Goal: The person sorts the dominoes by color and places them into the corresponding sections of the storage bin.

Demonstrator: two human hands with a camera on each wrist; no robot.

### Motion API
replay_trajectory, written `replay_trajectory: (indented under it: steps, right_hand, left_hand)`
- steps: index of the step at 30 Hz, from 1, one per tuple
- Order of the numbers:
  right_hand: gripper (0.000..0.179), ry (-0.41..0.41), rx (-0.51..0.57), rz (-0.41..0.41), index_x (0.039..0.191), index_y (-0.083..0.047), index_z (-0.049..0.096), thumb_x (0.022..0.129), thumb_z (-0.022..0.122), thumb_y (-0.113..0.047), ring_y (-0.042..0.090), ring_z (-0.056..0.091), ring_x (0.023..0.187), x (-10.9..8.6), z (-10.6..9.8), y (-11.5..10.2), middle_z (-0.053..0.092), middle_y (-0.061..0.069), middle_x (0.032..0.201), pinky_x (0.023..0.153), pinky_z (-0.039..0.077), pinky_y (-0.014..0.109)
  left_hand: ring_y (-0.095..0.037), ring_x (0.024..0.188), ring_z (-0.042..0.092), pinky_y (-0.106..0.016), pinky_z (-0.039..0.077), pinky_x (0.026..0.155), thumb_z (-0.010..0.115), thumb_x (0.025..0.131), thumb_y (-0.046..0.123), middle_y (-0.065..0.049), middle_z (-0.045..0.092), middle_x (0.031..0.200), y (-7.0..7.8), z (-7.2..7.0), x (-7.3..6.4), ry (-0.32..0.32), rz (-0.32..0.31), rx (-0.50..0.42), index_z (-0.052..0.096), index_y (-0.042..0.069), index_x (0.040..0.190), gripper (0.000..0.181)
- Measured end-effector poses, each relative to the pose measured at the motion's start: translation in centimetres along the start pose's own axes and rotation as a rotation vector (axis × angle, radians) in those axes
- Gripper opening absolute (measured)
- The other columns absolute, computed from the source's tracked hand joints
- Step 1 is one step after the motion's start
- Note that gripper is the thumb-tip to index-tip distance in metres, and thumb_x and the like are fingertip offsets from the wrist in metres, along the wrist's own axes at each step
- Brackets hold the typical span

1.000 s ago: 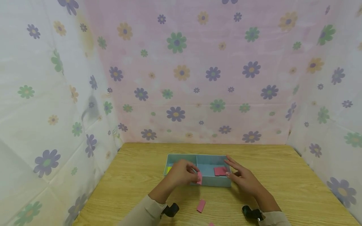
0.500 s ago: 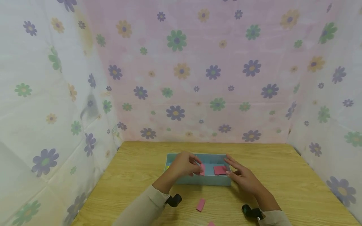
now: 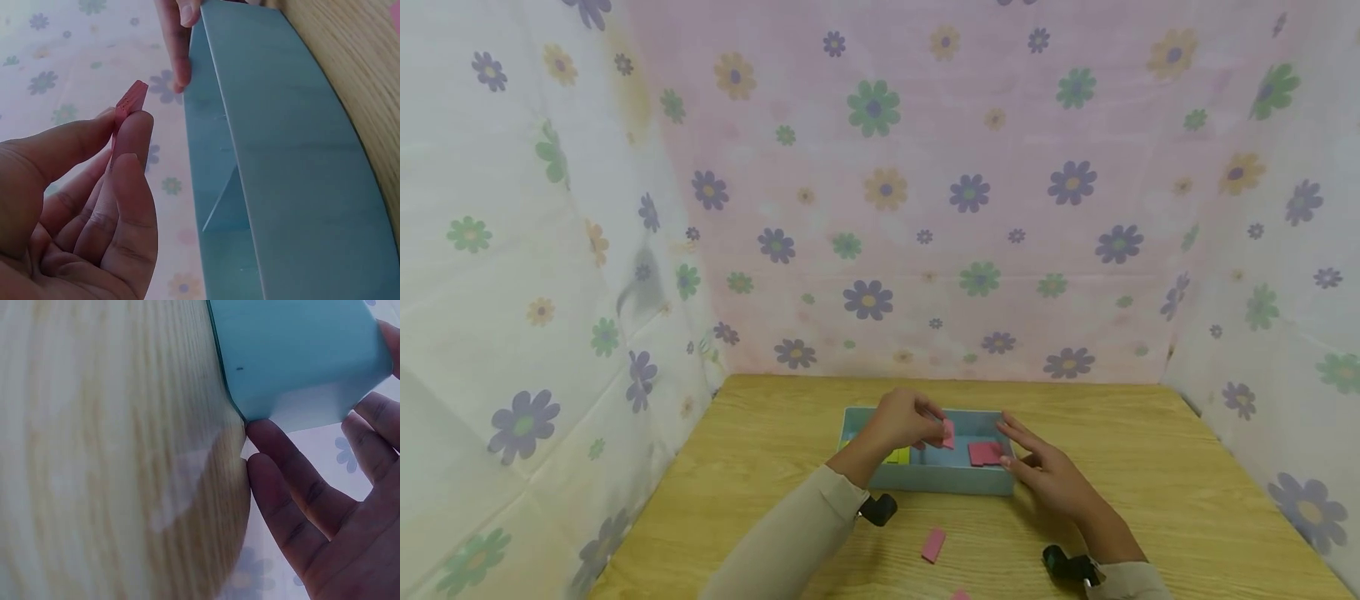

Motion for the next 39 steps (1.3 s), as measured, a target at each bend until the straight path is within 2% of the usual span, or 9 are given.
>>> replay_trajectory:
  steps: [2, 9, 16, 23, 32, 39]
  right_hand:
    - [0.059, 0.005, -0.002, 0.004, 0.161, -0.011, 0.037, 0.108, 0.057, -0.028, 0.025, 0.067, 0.114, 0.0, 0.0, 0.0, 0.017, 0.007, 0.173, 0.087, 0.057, 0.026]
    - [0.059, 0.016, 0.009, 0.004, 0.161, -0.01, 0.039, 0.108, 0.058, -0.027, 0.038, 0.063, 0.121, -0.1, -0.1, 0.1, 0.018, 0.01, 0.173, 0.087, 0.057, 0.026]
    - [0.059, 0.0, 0.021, -0.003, 0.161, -0.009, 0.037, 0.109, 0.057, -0.027, 0.045, 0.059, 0.127, -0.2, -0.1, -0.1, 0.016, 0.008, 0.173, 0.09, 0.057, 0.026]
    - [0.059, -0.007, 0.033, 0.029, 0.162, -0.011, 0.037, 0.109, 0.056, -0.028, 0.032, 0.065, 0.117, -0.2, -0.1, 0.0, 0.015, 0.007, 0.173, 0.087, 0.057, 0.026]
    - [0.059, 0.005, 0.037, 0.041, 0.161, -0.013, 0.038, 0.108, 0.057, -0.03, 0.023, 0.067, 0.112, -0.2, 0.0, 0.2, 0.016, 0.006, 0.173, 0.087, 0.057, 0.026]
    - [0.059, -0.008, 0.053, 0.036, 0.162, -0.013, 0.036, 0.109, 0.056, -0.029, 0.028, 0.068, 0.109, -0.2, 0.0, 0.1, 0.014, 0.005, 0.173, 0.085, 0.057, 0.026]
  left_hand:
    - [-0.024, 0.082, 0.078, -0.043, 0.064, 0.07, 0.084, 0.088, 0.025, 0.003, 0.077, 0.078, 0.2, 0.0, 0.3, 0.007, -0.009, 0.004, 0.08, 0.016, 0.095, 0.012]
    - [-0.022, 0.078, 0.078, -0.05, 0.063, 0.079, 0.085, 0.088, 0.024, 0.001, 0.077, 0.075, 0.2, 0.6, 1.4, 0.017, -0.047, -0.001, 0.08, 0.015, 0.095, 0.012]
    - [-0.021, 0.074, 0.077, -0.048, 0.064, 0.077, 0.084, 0.089, 0.019, -0.002, 0.077, 0.074, 0.1, 1.3, 2.8, 0.046, -0.064, 0.005, 0.082, 0.012, 0.095, 0.01]
    - [-0.031, 0.083, 0.079, -0.046, 0.065, 0.076, 0.084, 0.089, 0.015, -0.005, 0.076, 0.07, 0.2, 1.4, 3.6, 0.077, -0.091, 0.027, 0.082, 0.008, 0.088, 0.007]
    - [-0.026, 0.073, 0.079, -0.044, 0.065, 0.073, 0.085, 0.087, 0.011, -0.005, 0.075, 0.066, 0.2, 1.7, 4.7, 0.102, -0.108, 0.066, 0.081, 0.005, 0.087, 0.007]
    - [-0.017, 0.061, 0.075, -0.037, 0.064, 0.063, 0.086, 0.086, 0.01, -0.003, 0.074, 0.062, 0.1, 2.6, 5.8, 0.096, -0.097, 0.172, 0.082, 0.005, 0.083, 0.007]
Point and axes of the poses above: each hand's wrist, its own x-axis towards the middle knuckle, its own z-axis out of the palm, y = z × x, the point moved 10 cm from there along x, towards the middle knuckle
